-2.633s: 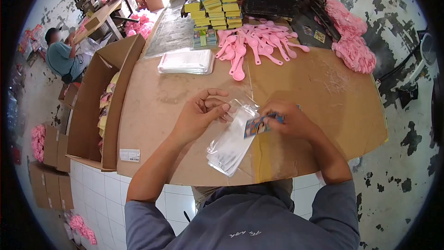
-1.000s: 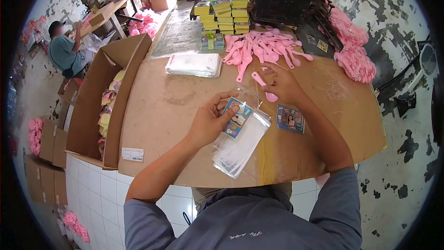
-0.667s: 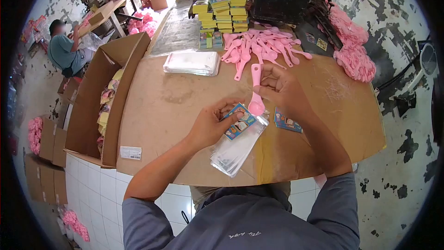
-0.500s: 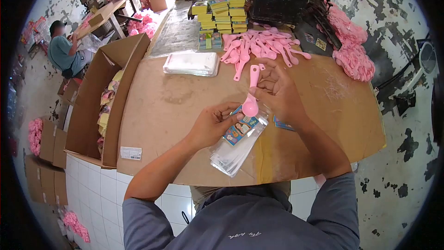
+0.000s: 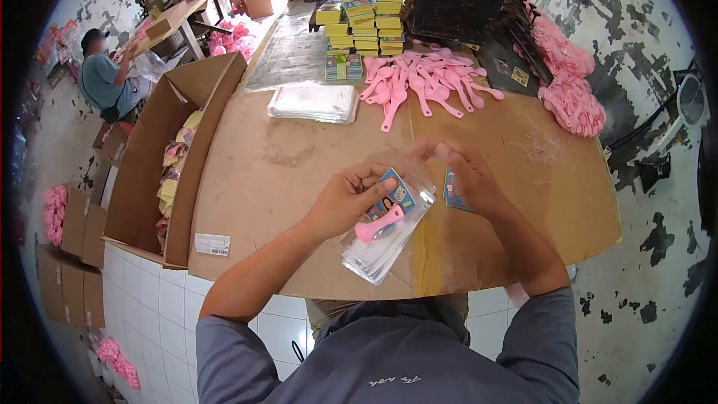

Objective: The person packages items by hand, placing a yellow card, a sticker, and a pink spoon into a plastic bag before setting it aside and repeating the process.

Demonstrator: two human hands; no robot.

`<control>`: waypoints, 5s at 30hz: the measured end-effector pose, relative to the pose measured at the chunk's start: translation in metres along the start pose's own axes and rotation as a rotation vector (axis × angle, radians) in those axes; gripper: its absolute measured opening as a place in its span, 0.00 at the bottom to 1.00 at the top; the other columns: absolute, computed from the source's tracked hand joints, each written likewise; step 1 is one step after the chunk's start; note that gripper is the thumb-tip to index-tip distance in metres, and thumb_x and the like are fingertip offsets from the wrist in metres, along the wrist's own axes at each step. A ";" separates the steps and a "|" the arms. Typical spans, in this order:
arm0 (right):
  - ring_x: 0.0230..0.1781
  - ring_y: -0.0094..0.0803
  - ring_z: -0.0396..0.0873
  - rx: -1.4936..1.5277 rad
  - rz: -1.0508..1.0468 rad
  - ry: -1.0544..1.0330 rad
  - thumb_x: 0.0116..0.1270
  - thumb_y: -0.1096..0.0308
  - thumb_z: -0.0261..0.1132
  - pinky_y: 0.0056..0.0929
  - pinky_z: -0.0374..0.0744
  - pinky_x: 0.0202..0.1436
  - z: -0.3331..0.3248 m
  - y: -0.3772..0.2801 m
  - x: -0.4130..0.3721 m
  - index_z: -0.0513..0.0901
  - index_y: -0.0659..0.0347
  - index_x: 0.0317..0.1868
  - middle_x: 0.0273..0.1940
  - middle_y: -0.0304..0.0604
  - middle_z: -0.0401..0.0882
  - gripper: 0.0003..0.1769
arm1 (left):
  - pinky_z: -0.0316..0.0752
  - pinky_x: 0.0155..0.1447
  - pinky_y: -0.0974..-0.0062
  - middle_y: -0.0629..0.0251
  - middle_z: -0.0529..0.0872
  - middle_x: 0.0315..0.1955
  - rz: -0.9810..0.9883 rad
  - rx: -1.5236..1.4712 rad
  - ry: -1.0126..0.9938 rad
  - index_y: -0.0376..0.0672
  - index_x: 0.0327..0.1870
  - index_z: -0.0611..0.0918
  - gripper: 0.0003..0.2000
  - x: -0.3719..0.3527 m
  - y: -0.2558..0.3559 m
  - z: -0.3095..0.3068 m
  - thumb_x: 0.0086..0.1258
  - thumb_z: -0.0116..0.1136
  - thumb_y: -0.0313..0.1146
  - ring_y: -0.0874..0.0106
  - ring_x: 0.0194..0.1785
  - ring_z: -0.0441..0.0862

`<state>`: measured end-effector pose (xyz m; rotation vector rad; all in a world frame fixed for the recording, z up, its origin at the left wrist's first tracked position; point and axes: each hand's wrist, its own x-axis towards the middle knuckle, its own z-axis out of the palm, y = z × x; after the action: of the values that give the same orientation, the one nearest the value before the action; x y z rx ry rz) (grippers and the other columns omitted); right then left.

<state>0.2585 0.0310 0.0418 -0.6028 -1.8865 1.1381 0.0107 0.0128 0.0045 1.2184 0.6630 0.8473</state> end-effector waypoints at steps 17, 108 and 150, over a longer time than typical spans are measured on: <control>0.41 0.41 0.84 -0.827 -0.144 -0.001 0.67 0.73 0.70 0.36 0.80 0.46 0.001 -0.099 0.025 0.87 0.63 0.43 0.40 0.45 0.85 0.06 | 0.69 0.74 0.69 0.54 0.82 0.64 0.388 0.240 0.046 0.35 0.70 0.75 0.20 -0.008 0.012 0.008 0.80 0.54 0.29 0.69 0.71 0.75; 0.54 0.35 0.84 -0.479 0.215 -0.015 0.68 0.65 0.72 0.35 0.80 0.59 -0.050 -0.018 -0.032 0.82 0.64 0.63 0.54 0.47 0.86 0.25 | 0.82 0.61 0.73 0.57 0.91 0.49 0.115 0.192 0.129 0.31 0.55 0.86 0.11 -0.002 0.015 0.000 0.79 0.62 0.28 0.74 0.53 0.87; 0.45 0.23 0.83 0.194 0.375 0.159 0.70 0.78 0.69 0.23 0.81 0.50 0.005 0.027 -0.039 0.81 0.67 0.63 0.48 0.40 0.84 0.21 | 0.82 0.53 0.81 0.63 0.91 0.49 0.022 0.179 0.137 0.34 0.59 0.86 0.13 0.004 -0.010 -0.008 0.77 0.63 0.26 0.80 0.49 0.86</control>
<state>0.2746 0.0127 0.0011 -0.9325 -1.5436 1.4455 0.0086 0.0192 -0.0066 1.3384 0.8522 0.9100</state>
